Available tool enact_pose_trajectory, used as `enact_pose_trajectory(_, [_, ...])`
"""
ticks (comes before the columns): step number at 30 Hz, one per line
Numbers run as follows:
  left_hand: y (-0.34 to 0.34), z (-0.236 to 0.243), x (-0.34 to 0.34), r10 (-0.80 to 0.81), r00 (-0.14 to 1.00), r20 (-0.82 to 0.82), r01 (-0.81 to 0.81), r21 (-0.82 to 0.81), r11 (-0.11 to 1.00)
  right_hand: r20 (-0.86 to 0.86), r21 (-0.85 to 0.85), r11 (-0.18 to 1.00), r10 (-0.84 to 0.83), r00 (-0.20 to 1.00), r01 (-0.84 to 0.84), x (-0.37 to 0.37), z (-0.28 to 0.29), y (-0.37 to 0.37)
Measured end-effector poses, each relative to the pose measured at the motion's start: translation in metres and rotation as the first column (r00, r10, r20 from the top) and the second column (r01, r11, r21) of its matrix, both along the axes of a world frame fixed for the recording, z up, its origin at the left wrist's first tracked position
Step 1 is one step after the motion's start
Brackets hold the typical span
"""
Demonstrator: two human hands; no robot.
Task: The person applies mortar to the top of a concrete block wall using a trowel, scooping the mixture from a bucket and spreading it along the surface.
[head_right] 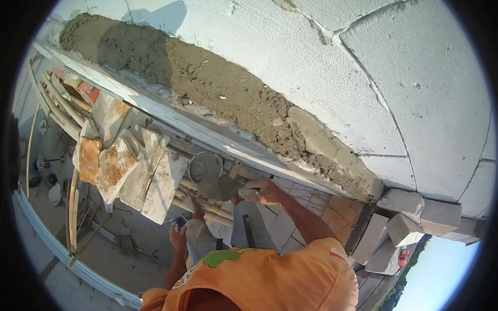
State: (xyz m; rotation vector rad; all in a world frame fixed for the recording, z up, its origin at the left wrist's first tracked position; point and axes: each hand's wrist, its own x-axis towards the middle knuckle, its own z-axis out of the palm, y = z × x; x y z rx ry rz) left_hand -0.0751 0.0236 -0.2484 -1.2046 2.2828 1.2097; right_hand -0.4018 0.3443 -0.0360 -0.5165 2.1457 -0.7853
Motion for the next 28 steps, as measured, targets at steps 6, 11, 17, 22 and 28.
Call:
enact_pose_trajectory(6, [-0.028,-0.027,0.009,-0.228,0.973,0.021,0.229,-0.122,0.966,0.207,-0.077,0.954,-0.268,0.941,0.289,0.003,0.169,0.001])
enact_pose_trajectory(11, [-0.032,0.054,-0.034,0.000,1.000,-0.005,0.000,0.020,1.000,-0.160,0.066,0.885,-0.446,0.880,0.461,-0.014,0.284,-0.019])
enact_pose_trajectory(17, [-0.038,0.039,-0.030,-0.059,0.989,-0.138,0.045,-0.099,0.994,-0.805,0.313,0.849,0.000,0.593,0.426,-0.046,0.296,-0.057])
enact_pose_trajectory(22, [-0.046,0.039,-0.017,0.020,0.996,-0.083,-0.032,-0.153,0.988,-0.882,0.424,0.822,0.279,0.380,0.380,-0.048,0.278,-0.068])
enact_pose_trajectory(28, [-0.056,0.026,0.004,-0.039,0.999,-0.017,0.036,-0.145,0.989,-0.878,0.425,0.806,0.256,0.405,0.411,-0.049,0.270,-0.067])
